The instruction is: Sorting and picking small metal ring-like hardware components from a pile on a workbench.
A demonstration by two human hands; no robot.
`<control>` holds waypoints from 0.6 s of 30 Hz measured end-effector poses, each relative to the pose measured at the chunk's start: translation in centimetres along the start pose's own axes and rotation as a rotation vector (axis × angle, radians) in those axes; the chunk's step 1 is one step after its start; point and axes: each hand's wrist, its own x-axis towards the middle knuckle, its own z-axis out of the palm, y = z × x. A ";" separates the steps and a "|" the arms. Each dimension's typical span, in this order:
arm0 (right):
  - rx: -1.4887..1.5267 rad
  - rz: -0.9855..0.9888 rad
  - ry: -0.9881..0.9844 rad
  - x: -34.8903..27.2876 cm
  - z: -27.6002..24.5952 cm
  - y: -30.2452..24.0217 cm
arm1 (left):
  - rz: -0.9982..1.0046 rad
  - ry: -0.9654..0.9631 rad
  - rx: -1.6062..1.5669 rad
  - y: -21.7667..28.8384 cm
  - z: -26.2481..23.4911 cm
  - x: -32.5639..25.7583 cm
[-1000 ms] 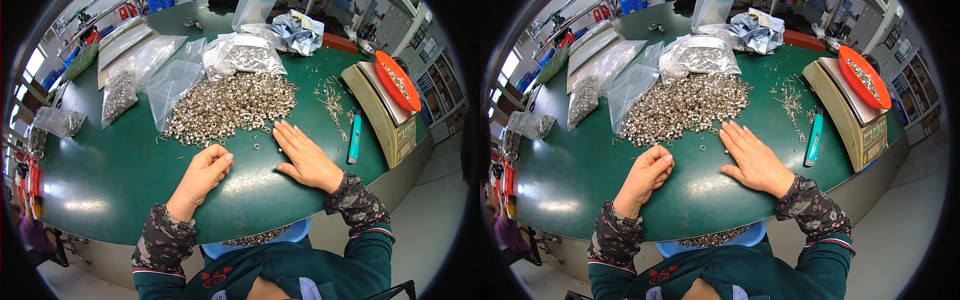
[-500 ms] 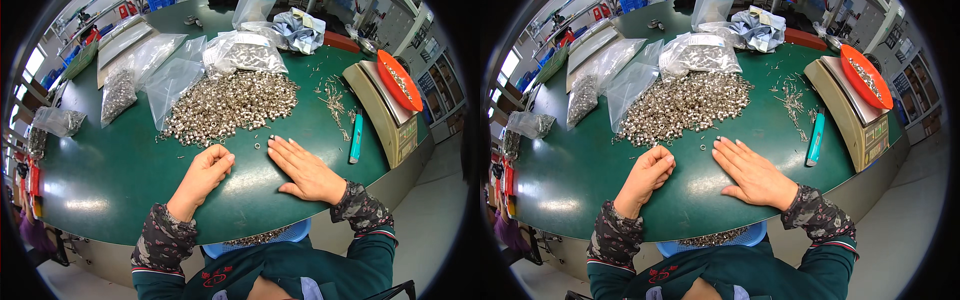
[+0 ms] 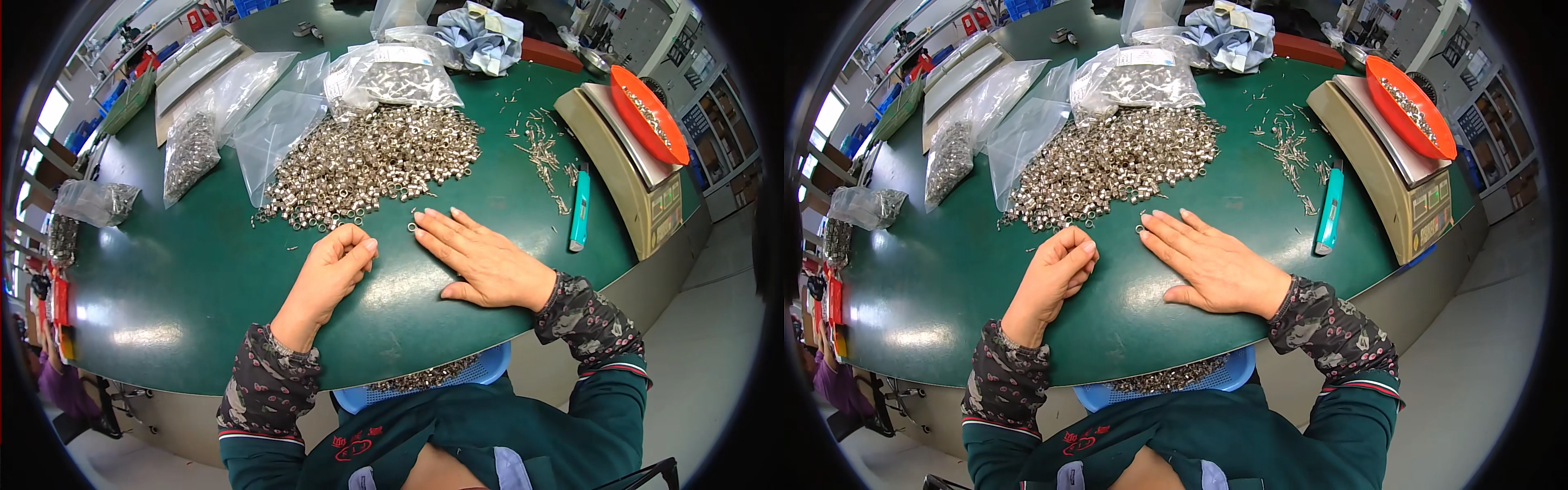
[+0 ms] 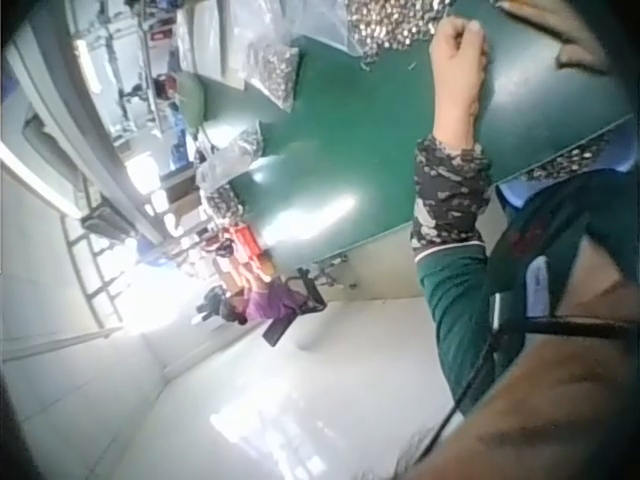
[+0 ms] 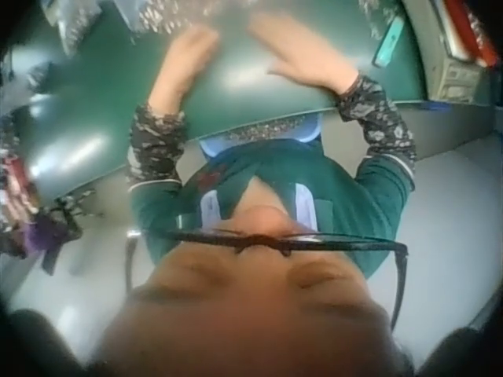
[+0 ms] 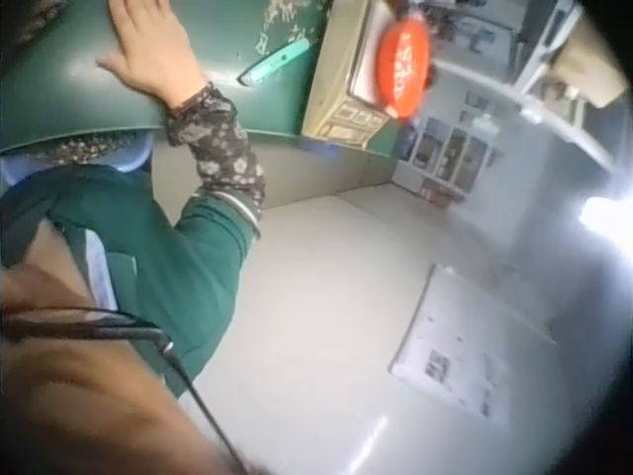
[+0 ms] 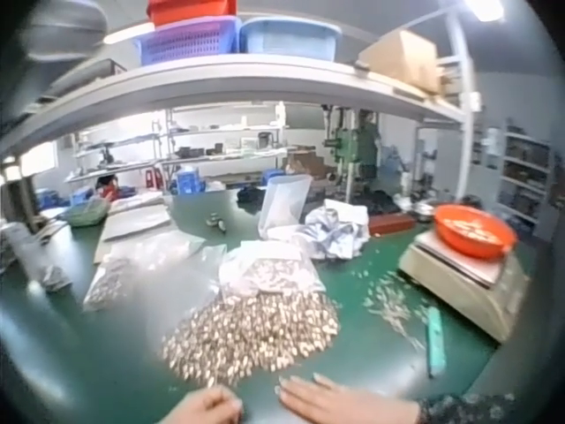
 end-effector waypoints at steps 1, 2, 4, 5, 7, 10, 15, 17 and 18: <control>0.005 -0.030 -0.015 0.1 0.0 -0.1 | -0.002 -0.004 -0.006 0.0 0.0 0.0; 0.004 -0.055 -0.028 0.2 0.1 -0.1 | -0.004 -0.007 -0.012 0.0 -0.1 0.0; 0.018 -0.100 -0.051 0.2 0.1 -0.3 | 0.007 0.003 -0.001 0.0 -0.2 0.0; 0.028 -0.144 -0.074 0.2 0.1 -0.3 | 0.021 0.012 0.008 0.0 -0.2 0.0; 0.066 -0.150 -0.014 0.7 -0.2 -0.5 | 0.025 0.019 0.003 0.0 -0.3 0.1; 0.058 -0.133 0.027 1.7 0.4 -0.7 | 0.031 0.023 0.008 0.1 -0.4 0.2; 0.116 -0.223 -0.032 0.4 0.2 -1.2 | 0.086 0.037 0.072 -0.2 -0.7 0.4; 0.217 -0.197 -0.028 -0.6 -1.1 -1.0 | 0.103 0.061 0.134 -0.3 -0.6 0.4; 0.375 -0.118 0.094 -1.3 -1.9 -0.7 | 0.125 0.064 0.193 -0.7 -0.8 0.6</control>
